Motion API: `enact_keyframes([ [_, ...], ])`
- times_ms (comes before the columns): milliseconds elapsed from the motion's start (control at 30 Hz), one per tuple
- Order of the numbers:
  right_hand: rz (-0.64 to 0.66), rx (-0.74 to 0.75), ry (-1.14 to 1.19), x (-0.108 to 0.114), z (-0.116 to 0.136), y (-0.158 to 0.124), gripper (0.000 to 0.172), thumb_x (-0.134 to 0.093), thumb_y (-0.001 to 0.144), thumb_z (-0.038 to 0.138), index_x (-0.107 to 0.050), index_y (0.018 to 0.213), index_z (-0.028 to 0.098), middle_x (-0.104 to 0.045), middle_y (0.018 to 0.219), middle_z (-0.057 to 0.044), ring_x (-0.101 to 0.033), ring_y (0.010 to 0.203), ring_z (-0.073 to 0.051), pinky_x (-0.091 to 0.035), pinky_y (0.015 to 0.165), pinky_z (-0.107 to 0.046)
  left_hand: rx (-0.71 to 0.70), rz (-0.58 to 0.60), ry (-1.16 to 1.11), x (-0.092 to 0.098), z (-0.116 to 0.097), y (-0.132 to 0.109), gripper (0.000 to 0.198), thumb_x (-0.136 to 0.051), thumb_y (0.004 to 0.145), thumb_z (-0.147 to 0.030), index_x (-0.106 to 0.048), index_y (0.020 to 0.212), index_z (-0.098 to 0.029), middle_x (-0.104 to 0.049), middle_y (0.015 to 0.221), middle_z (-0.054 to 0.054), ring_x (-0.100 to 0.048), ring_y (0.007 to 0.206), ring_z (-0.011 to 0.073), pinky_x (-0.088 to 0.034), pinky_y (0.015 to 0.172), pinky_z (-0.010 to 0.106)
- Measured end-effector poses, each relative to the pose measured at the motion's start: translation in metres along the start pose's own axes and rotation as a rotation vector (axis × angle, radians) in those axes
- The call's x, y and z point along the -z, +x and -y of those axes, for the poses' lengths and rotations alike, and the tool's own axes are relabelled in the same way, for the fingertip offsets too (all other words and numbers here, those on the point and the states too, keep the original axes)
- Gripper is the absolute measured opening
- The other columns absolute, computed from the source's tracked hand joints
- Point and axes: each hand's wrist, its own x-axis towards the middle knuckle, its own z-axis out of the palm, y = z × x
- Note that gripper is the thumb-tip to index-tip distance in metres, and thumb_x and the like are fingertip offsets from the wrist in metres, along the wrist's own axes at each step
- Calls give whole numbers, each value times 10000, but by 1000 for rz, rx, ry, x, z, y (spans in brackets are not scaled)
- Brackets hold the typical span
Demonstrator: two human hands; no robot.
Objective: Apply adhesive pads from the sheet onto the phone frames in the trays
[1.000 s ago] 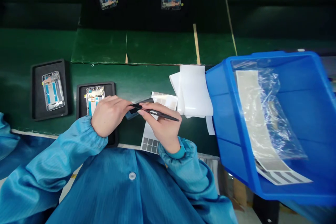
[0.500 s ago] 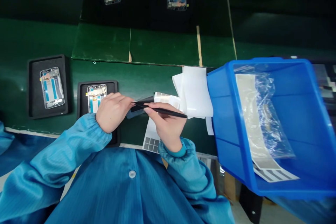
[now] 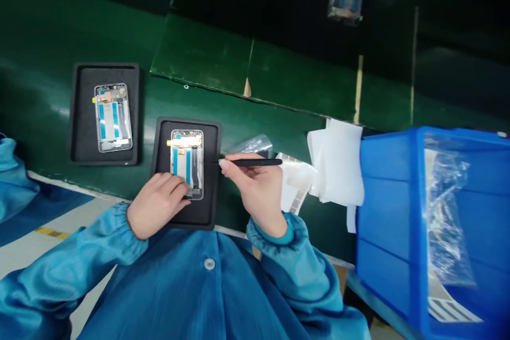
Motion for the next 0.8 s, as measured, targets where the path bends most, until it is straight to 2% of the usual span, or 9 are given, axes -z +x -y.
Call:
enact_keyframes([
  [133, 73, -33, -53, -38, -9, 11, 149, -829, 746, 307, -762, 820, 197, -778, 762, -23, -713, 640, -159, -592, 601, -270, -1, -56, -122, -6, 0, -1, 204, -625, 945, -345, -679, 1004, -157, -699, 948, 62, -597, 847, 222, -449, 724, 367],
  [267, 60, -27, -125, -56, -19, 16, 136, -813, 764, 301, -753, 818, 191, -790, 789, -34, -744, 683, -178, -611, 631, -274, 198, -229, -111, -6, 15, 3, 202, -572, 969, -296, -681, 1067, -158, -699, 975, 78, -574, 848, 224, -443, 719, 374],
  [400, 22, -14, -127, -61, -24, 17, 145, -812, 773, 312, -754, 840, 197, -799, 804, -27, -773, 722, -195, -643, 680, -294, 324, -323, -21, -13, 26, 9, 265, -562, 950, -251, -671, 1157, -127, -697, 1008, 116, -572, 870, 248, -449, 731, 394],
  [567, 10, -12, -142, -62, -26, 16, 140, -816, 775, 310, -757, 839, 199, -801, 803, -26, -778, 728, -197, -657, 689, -302, 344, -345, -17, -22, 25, 13, 306, -564, 934, -247, -666, 1193, -119, -695, 1020, 128, -561, 870, 262, -448, 725, 404],
  [800, -3, -3, -160, -63, -27, 17, 138, -817, 776, 304, -762, 843, 197, -802, 814, -29, -776, 729, -193, -655, 682, -299, 329, -352, 15, -21, 25, 14, 306, -589, 918, -224, -662, 1192, -107, -700, 1017, 114, -539, 856, 256, -424, 717, 384],
])
